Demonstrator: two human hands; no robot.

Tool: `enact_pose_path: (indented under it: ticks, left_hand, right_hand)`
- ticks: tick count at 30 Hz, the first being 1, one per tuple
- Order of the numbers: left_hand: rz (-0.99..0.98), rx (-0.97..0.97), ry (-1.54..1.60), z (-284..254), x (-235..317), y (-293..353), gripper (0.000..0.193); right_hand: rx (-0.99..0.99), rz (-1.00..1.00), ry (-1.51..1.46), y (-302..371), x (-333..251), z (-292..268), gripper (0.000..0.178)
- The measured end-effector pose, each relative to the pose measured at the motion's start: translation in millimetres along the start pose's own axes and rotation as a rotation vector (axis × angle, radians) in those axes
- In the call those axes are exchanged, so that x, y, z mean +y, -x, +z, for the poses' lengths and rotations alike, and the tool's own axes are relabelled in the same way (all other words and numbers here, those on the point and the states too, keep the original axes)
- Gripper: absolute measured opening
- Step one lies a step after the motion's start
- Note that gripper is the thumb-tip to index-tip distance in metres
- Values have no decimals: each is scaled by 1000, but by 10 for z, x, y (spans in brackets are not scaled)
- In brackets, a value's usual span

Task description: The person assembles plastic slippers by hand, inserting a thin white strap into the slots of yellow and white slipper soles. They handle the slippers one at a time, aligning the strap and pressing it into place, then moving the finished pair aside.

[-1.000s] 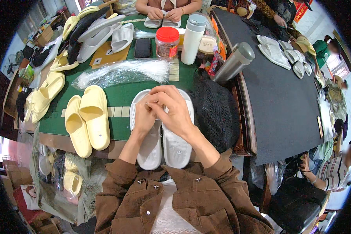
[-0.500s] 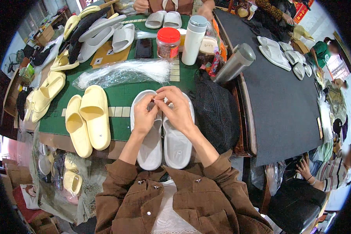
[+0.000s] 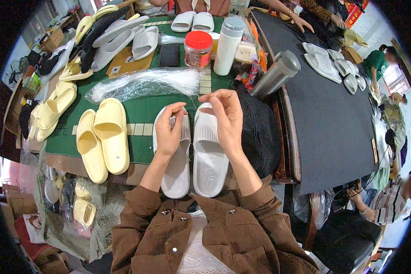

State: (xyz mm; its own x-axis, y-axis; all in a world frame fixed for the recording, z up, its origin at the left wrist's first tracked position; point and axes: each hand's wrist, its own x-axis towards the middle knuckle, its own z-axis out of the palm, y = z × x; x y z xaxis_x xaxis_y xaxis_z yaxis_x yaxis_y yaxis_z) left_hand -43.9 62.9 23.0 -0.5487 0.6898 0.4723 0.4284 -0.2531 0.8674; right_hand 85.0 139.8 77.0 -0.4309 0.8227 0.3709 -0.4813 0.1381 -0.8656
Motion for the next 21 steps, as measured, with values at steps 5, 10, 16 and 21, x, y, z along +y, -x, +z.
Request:
enact_pose_path:
  ticks: [5,10,16,21]
  left_hand:
    - [73,-31,-130,17,68,-16,23]
    - [426,-136,-429,9,186,37,26]
    - [530,-485,-708,30,348,370,61]
    - [494,-530,-694,7,316,425,67]
  right_hand:
    - [-105,-7,50,20,-33,14,7]
    - [-134,-7,50,5,-14,18,7]
    - [-64,-36,-31,21,-224,13,8]
    - [56,-159,-155,121,-637,-10,10]
